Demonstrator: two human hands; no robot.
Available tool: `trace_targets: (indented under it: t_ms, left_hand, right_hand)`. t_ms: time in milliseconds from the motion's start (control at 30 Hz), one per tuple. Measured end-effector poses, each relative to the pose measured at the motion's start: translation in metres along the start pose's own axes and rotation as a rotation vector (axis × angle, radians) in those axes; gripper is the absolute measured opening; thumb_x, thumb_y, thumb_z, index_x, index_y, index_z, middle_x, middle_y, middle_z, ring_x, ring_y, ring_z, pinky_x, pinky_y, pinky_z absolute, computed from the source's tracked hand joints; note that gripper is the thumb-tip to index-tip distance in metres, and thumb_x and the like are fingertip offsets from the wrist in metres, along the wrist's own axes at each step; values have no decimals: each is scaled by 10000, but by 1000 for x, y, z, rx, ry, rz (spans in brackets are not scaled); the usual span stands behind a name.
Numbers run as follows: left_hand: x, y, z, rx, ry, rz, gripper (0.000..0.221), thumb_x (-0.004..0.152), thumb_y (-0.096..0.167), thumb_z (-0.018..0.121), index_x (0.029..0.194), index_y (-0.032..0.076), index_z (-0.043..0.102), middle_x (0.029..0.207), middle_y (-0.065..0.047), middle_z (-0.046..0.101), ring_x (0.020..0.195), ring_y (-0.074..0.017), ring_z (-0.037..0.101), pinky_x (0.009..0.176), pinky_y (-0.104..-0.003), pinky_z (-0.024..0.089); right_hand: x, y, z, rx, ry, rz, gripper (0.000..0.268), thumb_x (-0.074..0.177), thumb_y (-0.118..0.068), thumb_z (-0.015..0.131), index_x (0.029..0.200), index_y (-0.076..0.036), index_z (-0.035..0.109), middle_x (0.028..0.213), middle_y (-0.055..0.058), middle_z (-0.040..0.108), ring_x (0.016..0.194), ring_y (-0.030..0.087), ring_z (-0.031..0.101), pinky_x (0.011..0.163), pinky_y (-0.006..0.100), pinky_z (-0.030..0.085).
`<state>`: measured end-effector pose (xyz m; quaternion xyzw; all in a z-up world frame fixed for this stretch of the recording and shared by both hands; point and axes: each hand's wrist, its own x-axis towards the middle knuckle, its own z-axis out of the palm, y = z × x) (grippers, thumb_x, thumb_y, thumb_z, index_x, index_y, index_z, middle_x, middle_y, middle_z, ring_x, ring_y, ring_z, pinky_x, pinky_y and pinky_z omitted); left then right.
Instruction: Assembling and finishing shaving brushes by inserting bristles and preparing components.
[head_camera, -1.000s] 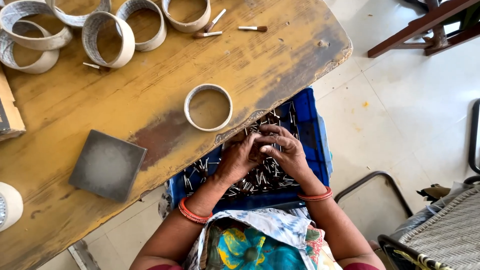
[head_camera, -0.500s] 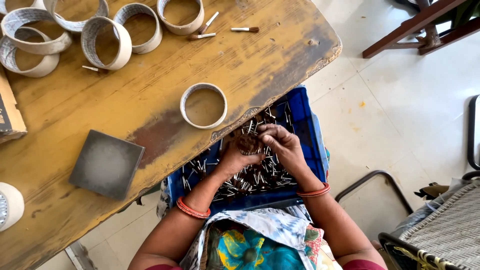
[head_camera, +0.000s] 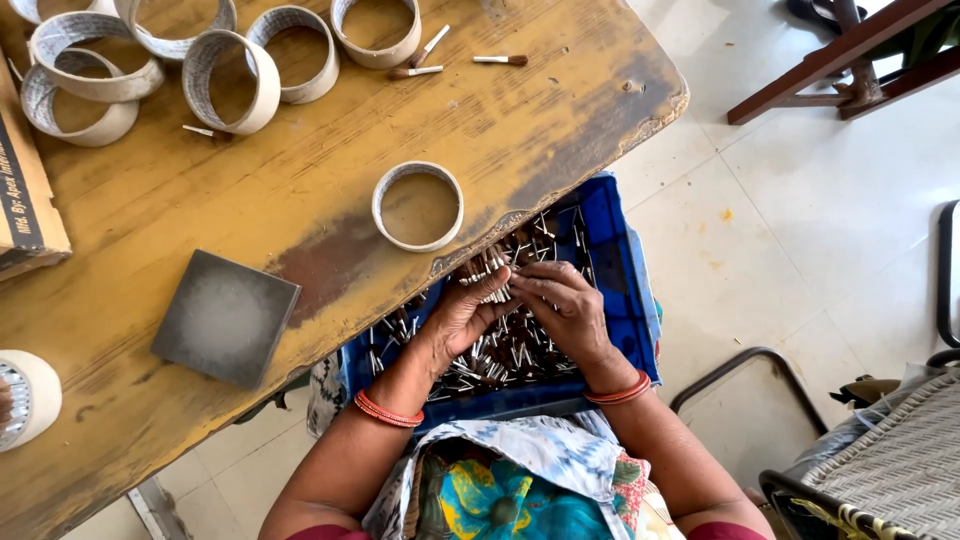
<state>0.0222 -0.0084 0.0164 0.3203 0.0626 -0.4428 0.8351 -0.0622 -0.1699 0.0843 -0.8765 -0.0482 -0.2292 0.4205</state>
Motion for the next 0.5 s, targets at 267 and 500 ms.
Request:
trace_targets:
  t_ms: [267,500]
  left_hand:
    - [11,-26,-28,92,1,-76,501,812,77,811,1271,-1,624,1182,-99,698,1088,-238,686,854,-397,614]
    - [7,-32,-29,382,-30,-155,554,732,30,796,1256,28,617,1116,-114,708,1006,-216,710,786,-377,608]
  right_hand:
    - [7,-10,9,-93,-203,-149,845,668,-355,925,1346,-57,520,1399,210,471,1332,414,432,1100,517,385]
    - [10,-13,11,-102,-378,-127,969,662,-233,885,1492,-39,426,1469,214,448,1358,452,448,1119,549,400]
